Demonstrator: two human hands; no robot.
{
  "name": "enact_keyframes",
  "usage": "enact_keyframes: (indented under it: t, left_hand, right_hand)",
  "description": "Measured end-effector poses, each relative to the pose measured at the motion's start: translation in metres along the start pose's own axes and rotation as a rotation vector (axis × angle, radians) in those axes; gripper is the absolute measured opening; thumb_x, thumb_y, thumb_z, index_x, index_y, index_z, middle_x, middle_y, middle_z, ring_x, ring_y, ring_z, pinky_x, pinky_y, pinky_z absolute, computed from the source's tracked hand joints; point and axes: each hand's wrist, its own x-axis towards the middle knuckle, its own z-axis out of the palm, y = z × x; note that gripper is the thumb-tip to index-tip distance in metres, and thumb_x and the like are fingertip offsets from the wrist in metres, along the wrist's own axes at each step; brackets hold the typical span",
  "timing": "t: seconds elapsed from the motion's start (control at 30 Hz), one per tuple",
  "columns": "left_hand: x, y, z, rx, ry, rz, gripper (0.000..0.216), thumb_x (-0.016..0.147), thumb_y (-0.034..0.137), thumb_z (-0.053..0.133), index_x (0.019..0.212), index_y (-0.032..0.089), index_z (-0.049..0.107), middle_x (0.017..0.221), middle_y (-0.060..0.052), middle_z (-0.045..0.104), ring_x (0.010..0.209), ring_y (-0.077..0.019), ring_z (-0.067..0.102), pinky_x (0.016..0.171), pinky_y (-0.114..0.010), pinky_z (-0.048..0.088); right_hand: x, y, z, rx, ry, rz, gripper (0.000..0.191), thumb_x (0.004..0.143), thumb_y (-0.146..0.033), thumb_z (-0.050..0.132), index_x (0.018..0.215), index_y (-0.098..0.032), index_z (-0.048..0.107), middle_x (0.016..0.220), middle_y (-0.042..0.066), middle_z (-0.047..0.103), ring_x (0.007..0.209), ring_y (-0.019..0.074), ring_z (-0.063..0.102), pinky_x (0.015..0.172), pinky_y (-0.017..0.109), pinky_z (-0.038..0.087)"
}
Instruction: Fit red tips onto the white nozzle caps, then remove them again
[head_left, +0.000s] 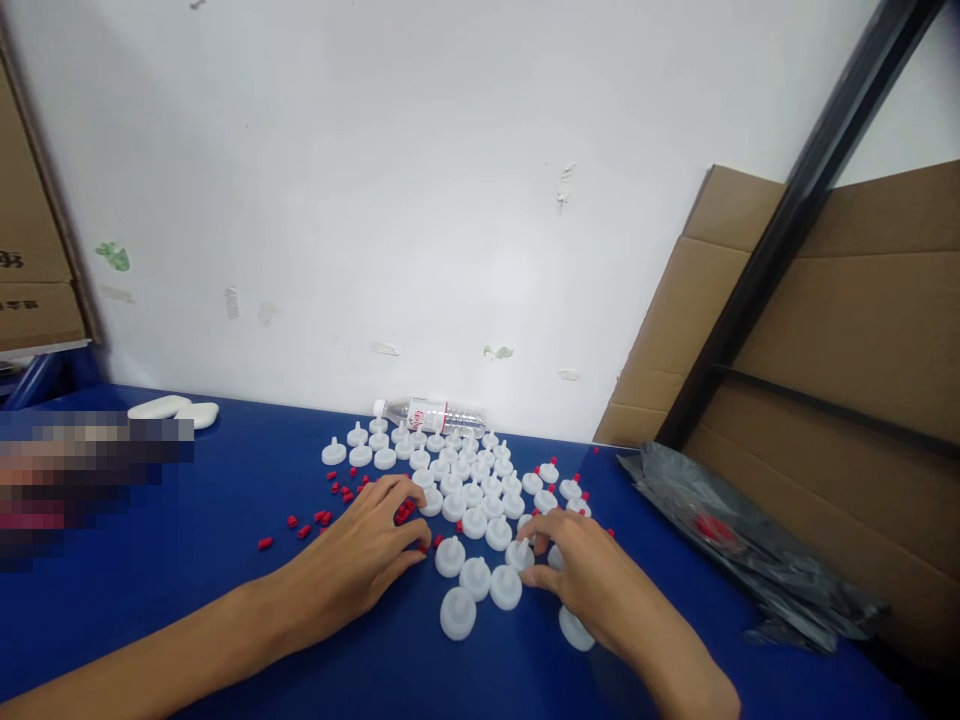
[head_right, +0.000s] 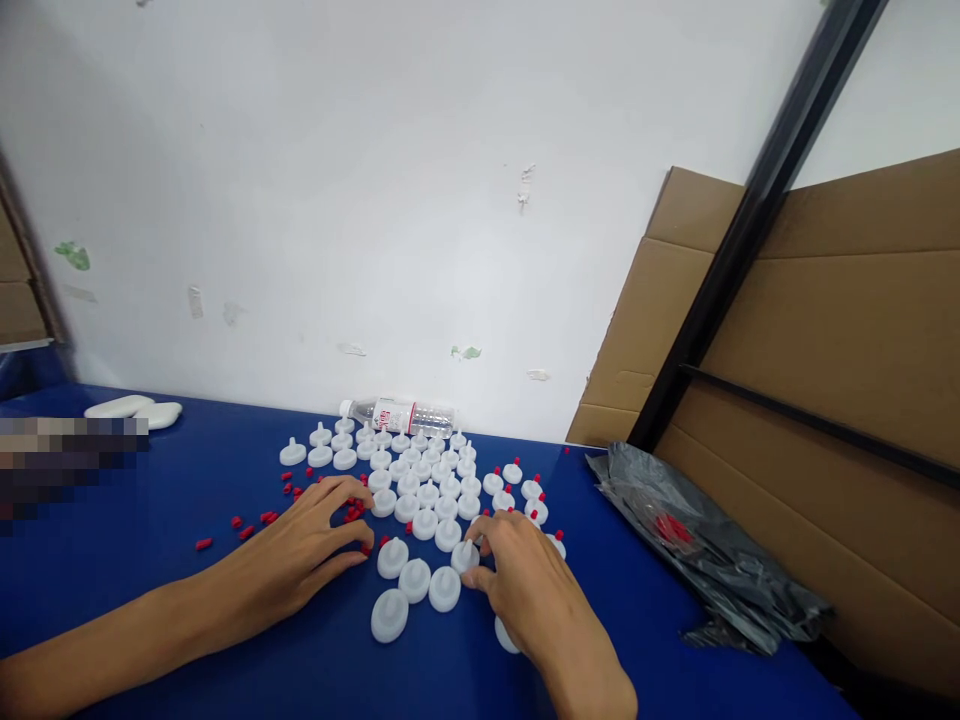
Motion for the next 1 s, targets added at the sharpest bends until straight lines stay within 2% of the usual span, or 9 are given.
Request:
enact_keyframes:
  t: [0.13,0.27,0.37,0.57,0.7,0.77,0.87,1.0]
  left_hand:
    - [0.002,0.001,-0.004,-0.022,-0.009,0.005,0.011,0.095,0.017,0.055,0.095,0.022,0.064,0.114,-0.006,0.056,0.11,-0.0259,0.049,0.092,-0.04,0.044]
    - [0.002,0.006,-0.011,-0.097,0.012,0.004,0.011,0.096,0.015,0.049,0.098,0.021,0.058,0.104,-0.005,0.059,0.101,-0.0222,0.052,0.089,-0.036,0.043]
    - [0.001,0.011,-0.015,-0.125,0.047,-0.005,0.01,0.096,0.016,0.048,0.098,0.02,0.057,0.098,-0.004,0.061,0.094,-0.0203,0.054,0.087,-0.035,0.042]
    - [-0.001,0.013,-0.013,-0.155,0.077,0.013,0.01,0.096,0.016,0.048,0.097,0.021,0.057,0.096,-0.004,0.062,0.091,-0.0198,0.055,0.083,-0.034,0.043]
    - [-0.002,0.013,-0.013,-0.177,0.107,0.018,0.009,0.096,0.017,0.05,0.097,0.021,0.058,0.094,-0.004,0.062,0.09,-0.0196,0.055,0.083,-0.034,0.043]
    - [-0.002,0.013,-0.013,-0.184,0.118,0.026,0.009,0.096,0.017,0.05,0.097,0.02,0.058,0.094,-0.004,0.062,0.09,-0.0196,0.055,0.083,-0.034,0.043]
    - [-0.002,0.013,-0.011,-0.194,0.126,0.042,0.01,0.096,0.015,0.05,0.098,0.02,0.059,0.095,-0.004,0.062,0.09,-0.0194,0.055,0.082,-0.033,0.043]
    - [-0.002,0.01,-0.008,-0.197,0.13,0.06,0.011,0.098,0.016,0.052,0.101,0.021,0.061,0.097,-0.003,0.063,0.091,-0.0189,0.055,0.082,-0.033,0.043]
  right_hand:
    - [-0.001,-0.002,-0.002,-0.004,0.012,-0.022,0.022,0.082,-0.031,0.067,0.104,-0.026,0.068,0.107,0.005,0.066,0.101,0.0241,0.062,0.085,0.032,0.043]
    - [-0.003,-0.004,-0.007,-0.012,0.056,-0.068,0.016,0.091,-0.03,0.054,0.095,-0.025,0.069,0.103,0.005,0.067,0.097,0.0225,0.063,0.081,0.031,0.044]
    - [-0.004,-0.003,-0.007,-0.015,0.063,-0.049,0.017,0.089,-0.031,0.057,0.099,-0.026,0.069,0.103,0.004,0.069,0.095,0.0226,0.064,0.079,0.031,0.044]
    - [-0.007,0.005,-0.008,0.018,0.03,0.006,0.037,0.082,-0.039,0.065,0.117,-0.027,0.069,0.112,0.006,0.07,0.104,0.026,0.064,0.083,0.031,0.044]
    - [-0.009,0.011,-0.008,0.065,-0.079,0.116,0.058,0.073,-0.026,0.069,0.13,-0.033,0.062,0.116,0.003,0.07,0.101,0.0249,0.064,0.078,0.029,0.044]
    - [-0.009,0.01,-0.007,0.071,-0.092,0.131,0.062,0.071,-0.021,0.068,0.13,-0.034,0.061,0.116,0.001,0.07,0.102,0.0249,0.063,0.078,0.029,0.044]
    - [-0.009,0.002,-0.008,0.041,-0.066,0.081,0.052,0.074,-0.02,0.065,0.124,-0.034,0.064,0.112,0.002,0.069,0.102,0.0252,0.062,0.081,0.032,0.044]
    - [-0.012,-0.01,-0.012,0.009,0.075,-0.021,0.038,0.088,-0.034,0.057,0.125,-0.033,0.06,0.113,0.005,0.068,0.099,0.0251,0.063,0.085,0.036,0.046]
